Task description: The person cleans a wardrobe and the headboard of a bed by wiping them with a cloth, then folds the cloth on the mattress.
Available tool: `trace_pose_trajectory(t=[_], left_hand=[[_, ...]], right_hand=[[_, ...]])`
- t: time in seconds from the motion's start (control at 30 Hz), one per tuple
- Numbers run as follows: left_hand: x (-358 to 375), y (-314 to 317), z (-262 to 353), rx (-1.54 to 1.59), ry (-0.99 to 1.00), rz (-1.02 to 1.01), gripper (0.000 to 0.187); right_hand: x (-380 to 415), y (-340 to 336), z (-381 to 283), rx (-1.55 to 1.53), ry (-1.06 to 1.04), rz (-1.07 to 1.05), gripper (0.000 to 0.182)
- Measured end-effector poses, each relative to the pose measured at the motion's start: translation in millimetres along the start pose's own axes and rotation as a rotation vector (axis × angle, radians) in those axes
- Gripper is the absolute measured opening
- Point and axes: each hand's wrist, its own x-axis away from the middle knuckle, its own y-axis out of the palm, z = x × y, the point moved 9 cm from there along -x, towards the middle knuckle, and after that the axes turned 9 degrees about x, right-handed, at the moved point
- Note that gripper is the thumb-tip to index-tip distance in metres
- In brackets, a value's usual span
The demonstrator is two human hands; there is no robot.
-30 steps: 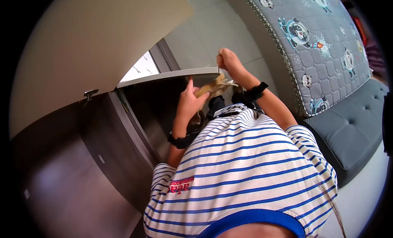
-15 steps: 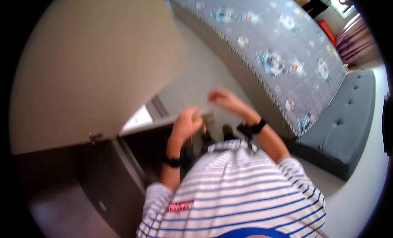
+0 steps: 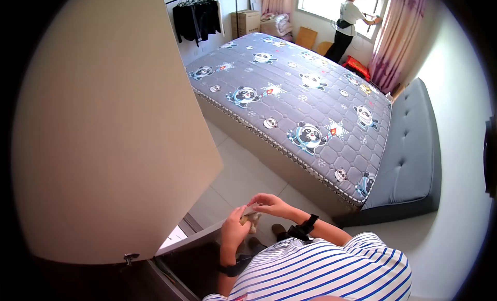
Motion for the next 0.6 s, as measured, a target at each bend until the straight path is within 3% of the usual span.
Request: trace_pose_trajectory(t=[0.3, 0.37, 0.4, 0.47, 0.5, 0.6], left_hand=[[-1.7, 2.2, 1.6, -0.042, -0.016, -0.05, 0.054], [-5.4, 1.9, 4.7, -0.105, 0.026, -0.049, 0.056], [-8.7, 3.9, 2.5, -0.102, 0.028, -0.06, 0.056], [-12.9, 0.4, -3.5, -0.107, 0.067, -0.013, 0.059], [-13.7, 1.4, -5.7, -0.11, 0.058, -0.024, 0.059], [-23.7, -5.2, -9.3, -0.137, 0.05, 0.007, 0.06]], right_hand=[[-23.5, -4.1, 22.4, -0.254, 0.032, 0.044, 0.012], [-20.0, -21.7, 41.4, -0.936, 0.001, 0.154, 0.014], [-15.0, -28.9, 40.9, -0.938, 0.001, 0.165, 0.014], [7.6, -58.3, 60.7, -1.055, 0.07, 0.498, 0.017], [18.3, -58.0, 65.9, -1.065, 0.079, 0.504, 0.017], [47.1, -59.9, 83.0, -0.493, 0.265, 0.455, 0.028]])
